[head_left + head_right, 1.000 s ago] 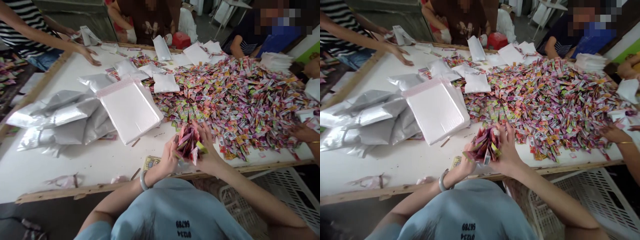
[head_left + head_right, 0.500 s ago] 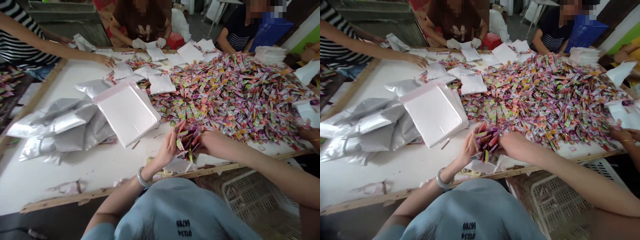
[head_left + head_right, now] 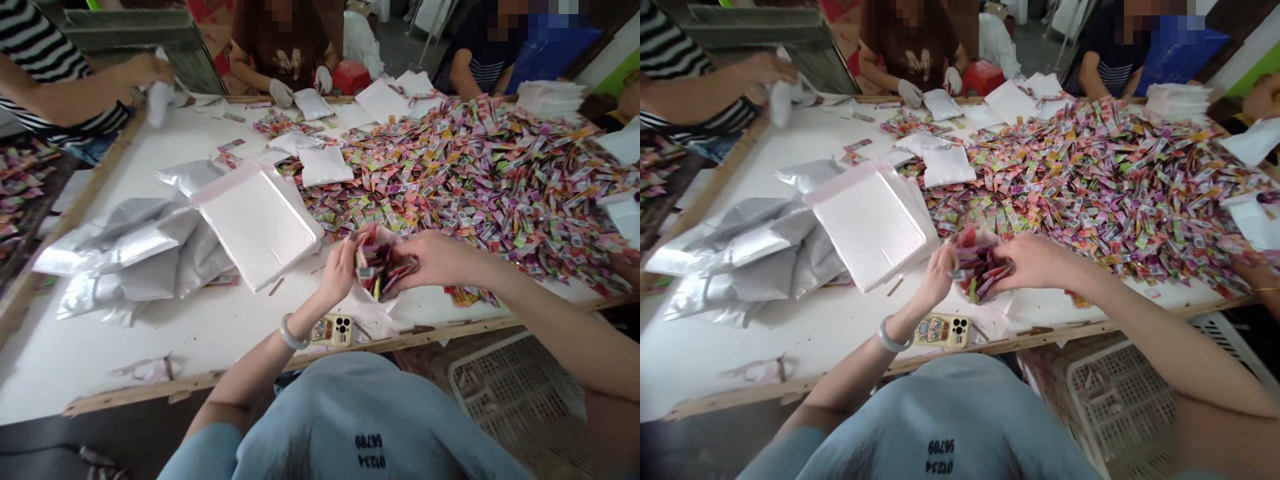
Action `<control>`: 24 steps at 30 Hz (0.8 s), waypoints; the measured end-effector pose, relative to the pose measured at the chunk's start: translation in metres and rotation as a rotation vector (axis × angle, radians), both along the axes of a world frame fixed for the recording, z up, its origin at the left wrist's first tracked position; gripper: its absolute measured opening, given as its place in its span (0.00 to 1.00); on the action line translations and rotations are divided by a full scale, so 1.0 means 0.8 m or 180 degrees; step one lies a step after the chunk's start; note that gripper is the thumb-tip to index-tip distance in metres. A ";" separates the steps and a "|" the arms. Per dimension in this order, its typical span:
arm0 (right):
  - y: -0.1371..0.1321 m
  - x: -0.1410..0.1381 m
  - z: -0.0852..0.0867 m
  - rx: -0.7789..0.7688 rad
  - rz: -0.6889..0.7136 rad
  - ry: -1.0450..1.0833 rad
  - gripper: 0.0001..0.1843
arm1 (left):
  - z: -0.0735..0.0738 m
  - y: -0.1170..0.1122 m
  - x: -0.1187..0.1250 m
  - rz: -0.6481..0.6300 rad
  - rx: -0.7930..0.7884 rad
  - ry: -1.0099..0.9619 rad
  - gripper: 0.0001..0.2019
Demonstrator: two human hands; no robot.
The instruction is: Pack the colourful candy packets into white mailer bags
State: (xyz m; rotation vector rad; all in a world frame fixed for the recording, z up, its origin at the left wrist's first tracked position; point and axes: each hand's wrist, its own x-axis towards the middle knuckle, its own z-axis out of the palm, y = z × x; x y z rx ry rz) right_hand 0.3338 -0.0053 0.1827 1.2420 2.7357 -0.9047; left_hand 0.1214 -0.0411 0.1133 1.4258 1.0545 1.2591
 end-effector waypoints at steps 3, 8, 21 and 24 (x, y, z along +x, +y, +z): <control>0.010 0.010 0.004 0.0120 -0.0068 0.0070 0.24 | -0.003 0.011 -0.001 -0.0030 0.0163 0.0049 0.28; 0.018 0.025 -0.003 0.0451 0.0065 0.0512 0.27 | -0.008 0.018 -0.014 -0.0334 0.0061 0.0134 0.31; 0.014 0.053 -0.074 -0.0802 -0.2196 0.3252 0.17 | -0.081 0.033 -0.030 -0.0305 0.0544 0.0621 0.31; -0.005 0.064 -0.087 -0.1348 -0.2547 0.3344 0.15 | -0.079 0.023 -0.031 -0.0240 0.0637 0.0629 0.31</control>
